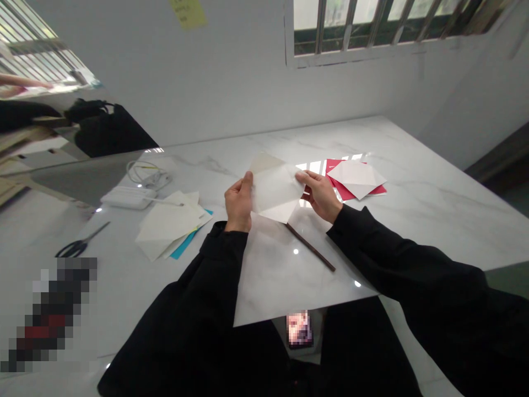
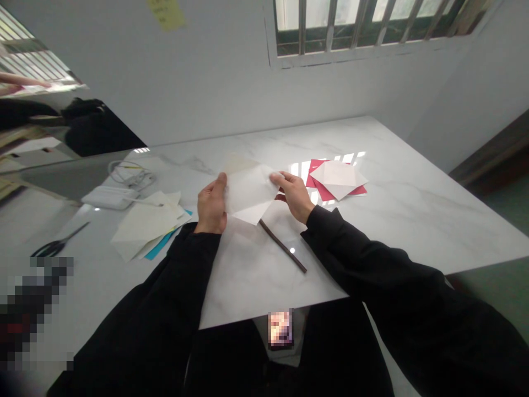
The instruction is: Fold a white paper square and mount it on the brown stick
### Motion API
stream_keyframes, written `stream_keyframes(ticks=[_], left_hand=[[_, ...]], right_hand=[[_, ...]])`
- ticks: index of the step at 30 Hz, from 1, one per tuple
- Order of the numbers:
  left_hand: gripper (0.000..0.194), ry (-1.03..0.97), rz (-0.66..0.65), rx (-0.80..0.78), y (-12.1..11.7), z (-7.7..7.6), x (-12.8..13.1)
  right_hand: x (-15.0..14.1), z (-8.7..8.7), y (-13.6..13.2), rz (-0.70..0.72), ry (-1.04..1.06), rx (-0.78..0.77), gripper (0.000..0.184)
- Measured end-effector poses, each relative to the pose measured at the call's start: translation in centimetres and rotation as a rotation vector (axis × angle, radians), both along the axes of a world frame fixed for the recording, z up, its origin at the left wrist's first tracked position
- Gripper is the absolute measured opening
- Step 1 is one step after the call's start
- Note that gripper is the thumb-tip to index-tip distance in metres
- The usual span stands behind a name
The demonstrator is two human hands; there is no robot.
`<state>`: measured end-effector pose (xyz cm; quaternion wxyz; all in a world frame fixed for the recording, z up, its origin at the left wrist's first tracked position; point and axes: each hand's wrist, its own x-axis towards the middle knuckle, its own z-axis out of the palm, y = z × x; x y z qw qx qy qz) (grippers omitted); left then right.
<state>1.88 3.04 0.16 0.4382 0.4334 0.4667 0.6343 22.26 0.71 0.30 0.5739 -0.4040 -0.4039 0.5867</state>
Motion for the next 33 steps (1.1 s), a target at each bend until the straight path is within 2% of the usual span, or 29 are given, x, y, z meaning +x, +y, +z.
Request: stream_keyframes(ticks=[6,9,12,14,19,26,29,31,33], left_hand=[[0.045,-0.057,-0.129,-0.029,-0.5,0.6,0.2],[0.045,-0.068,-0.167,-0.037,-0.6,0.8,0.1],[0.044,-0.066,-0.107,-0.044,-0.3,0.6,-0.1],[0.044,-0.069,-0.047,-0.046,0.0,0.4,-0.4],[0.046,-0.061,0.039,-0.048,0.7,-0.3,-1.0],[0.046,-0.018,0.119,0.001,1.1,-0.9,-1.3],[0.035,0.026,0.255,-0.014,0.9,0.1,-3.8],[0.027,0.06,0.36,-0.032,0.5,1.4,-7.2],[0.023,0.131,0.478,0.022,-0.4,3.4,-11.9]], right_hand=[[0.1,0.4,-0.1,0.032,0.083,-0.065,0.033],[0.3,0.4,-0.2,0.151,0.044,-0.044,0.037],[0.2,0.3,-0.5,0.358,0.012,-0.026,0.041],[0.1,0.2,-0.7,0.426,-0.022,-0.032,0.039],[-0.3,-0.2,-0.8,0.407,-0.026,-0.108,0.021],[-0.1,-0.4,-0.5,0.404,0.0,-0.128,0.021],[0.1,-0.4,-0.5,0.412,-0.019,-0.145,0.024],[0.2,-0.2,-0.5,0.404,-0.052,-0.15,0.025],[0.2,0.0,-0.6,0.393,-0.079,-0.151,0.022]])
